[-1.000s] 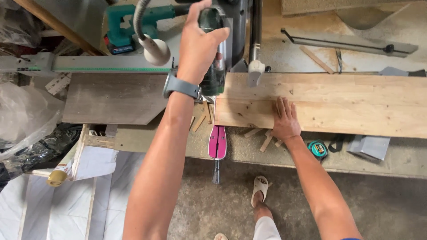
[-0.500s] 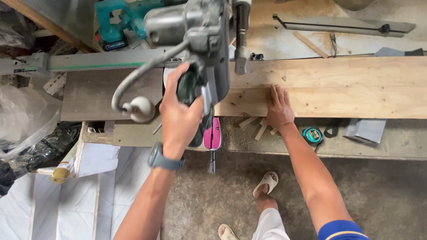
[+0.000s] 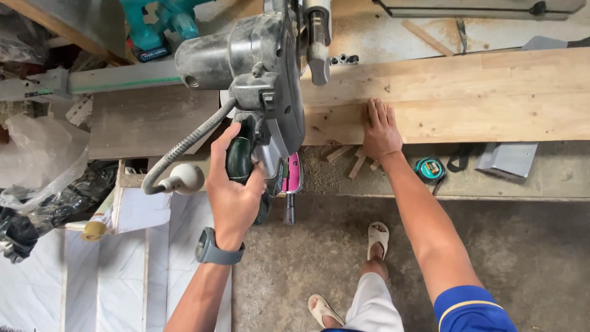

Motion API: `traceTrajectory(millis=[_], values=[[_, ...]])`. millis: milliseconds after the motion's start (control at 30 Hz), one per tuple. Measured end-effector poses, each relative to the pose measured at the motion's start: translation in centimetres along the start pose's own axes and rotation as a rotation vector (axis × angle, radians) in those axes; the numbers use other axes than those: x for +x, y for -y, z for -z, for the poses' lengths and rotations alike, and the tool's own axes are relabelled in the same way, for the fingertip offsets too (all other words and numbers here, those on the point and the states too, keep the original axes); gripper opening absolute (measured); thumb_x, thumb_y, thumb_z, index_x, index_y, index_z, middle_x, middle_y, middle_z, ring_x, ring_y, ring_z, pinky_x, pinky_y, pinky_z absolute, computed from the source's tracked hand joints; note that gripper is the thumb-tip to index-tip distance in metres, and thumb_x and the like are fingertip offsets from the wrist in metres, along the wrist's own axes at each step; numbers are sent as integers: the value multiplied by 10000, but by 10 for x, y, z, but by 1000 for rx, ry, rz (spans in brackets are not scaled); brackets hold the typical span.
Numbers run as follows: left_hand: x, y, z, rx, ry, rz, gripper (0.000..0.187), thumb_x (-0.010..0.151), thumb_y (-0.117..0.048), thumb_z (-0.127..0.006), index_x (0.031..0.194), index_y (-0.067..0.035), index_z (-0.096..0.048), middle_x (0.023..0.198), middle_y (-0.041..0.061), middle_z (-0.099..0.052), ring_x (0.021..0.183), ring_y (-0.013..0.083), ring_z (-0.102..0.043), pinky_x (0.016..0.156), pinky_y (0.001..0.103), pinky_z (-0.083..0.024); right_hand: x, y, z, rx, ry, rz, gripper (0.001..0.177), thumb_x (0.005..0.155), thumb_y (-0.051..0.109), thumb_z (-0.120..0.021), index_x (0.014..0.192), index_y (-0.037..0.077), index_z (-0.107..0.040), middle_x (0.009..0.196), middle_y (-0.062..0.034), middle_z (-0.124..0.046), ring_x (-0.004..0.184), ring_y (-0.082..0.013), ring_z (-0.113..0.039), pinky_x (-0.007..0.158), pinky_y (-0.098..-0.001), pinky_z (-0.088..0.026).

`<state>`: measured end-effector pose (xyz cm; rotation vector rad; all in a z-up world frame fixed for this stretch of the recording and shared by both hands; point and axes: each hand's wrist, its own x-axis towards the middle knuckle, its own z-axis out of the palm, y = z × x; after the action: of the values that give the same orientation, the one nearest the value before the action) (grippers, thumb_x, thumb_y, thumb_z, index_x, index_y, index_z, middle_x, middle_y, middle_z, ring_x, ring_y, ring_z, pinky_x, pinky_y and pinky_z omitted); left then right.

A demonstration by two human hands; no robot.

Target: The person positions a wooden plank on a workbench and uses a circular saw to cut it. They then use a leaf blower to clear sawdust from the work area. The person repeats the cutting process on the plank multiple times.

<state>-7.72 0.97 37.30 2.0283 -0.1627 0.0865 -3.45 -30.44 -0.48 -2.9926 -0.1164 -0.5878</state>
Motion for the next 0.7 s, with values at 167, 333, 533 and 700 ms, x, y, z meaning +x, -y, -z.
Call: traceTrajectory(millis=[167,333,533,700], values=[[-22,15,2,14,-33,-37,645,847,33,-652,1446,-181,-546,876,189,-728,605,230,-688,497,364,-602,5,4,13,28,32,-12,1390,348,340,-889,1591,-14,-380,1635,-209,-335,1519,-428,-292,1276,-597,-223],[-37,34,-1,21,-66,-79,658,856,55,-663,1464,-162,-538,876,188,-723,627,242,-691,508,387,-603,7,6,19,44,20,-1,1376,358,369,-880,1581,-30,-392,1613,-234,-355,1514,-448,-290,1264,-604,-205],[-46,69,-13,22,-113,-149,684,830,73,-702,1463,-133,-549,968,228,-747,753,293,-740,594,435,-608,7,7,22,57,49,4,1393,337,389,-886,1573,-34,-406,1631,-236,-328,1530,-453,-257,1269,-611,-186],[-44,89,-23,28,-136,-195,677,831,64,-706,1463,-129,-557,962,202,-754,782,295,-749,606,431,-598,4,3,11,15,20,8,1356,325,370,-889,1546,-36,-459,1605,-231,-375,1514,-442,-305,1263,-594,-223]])
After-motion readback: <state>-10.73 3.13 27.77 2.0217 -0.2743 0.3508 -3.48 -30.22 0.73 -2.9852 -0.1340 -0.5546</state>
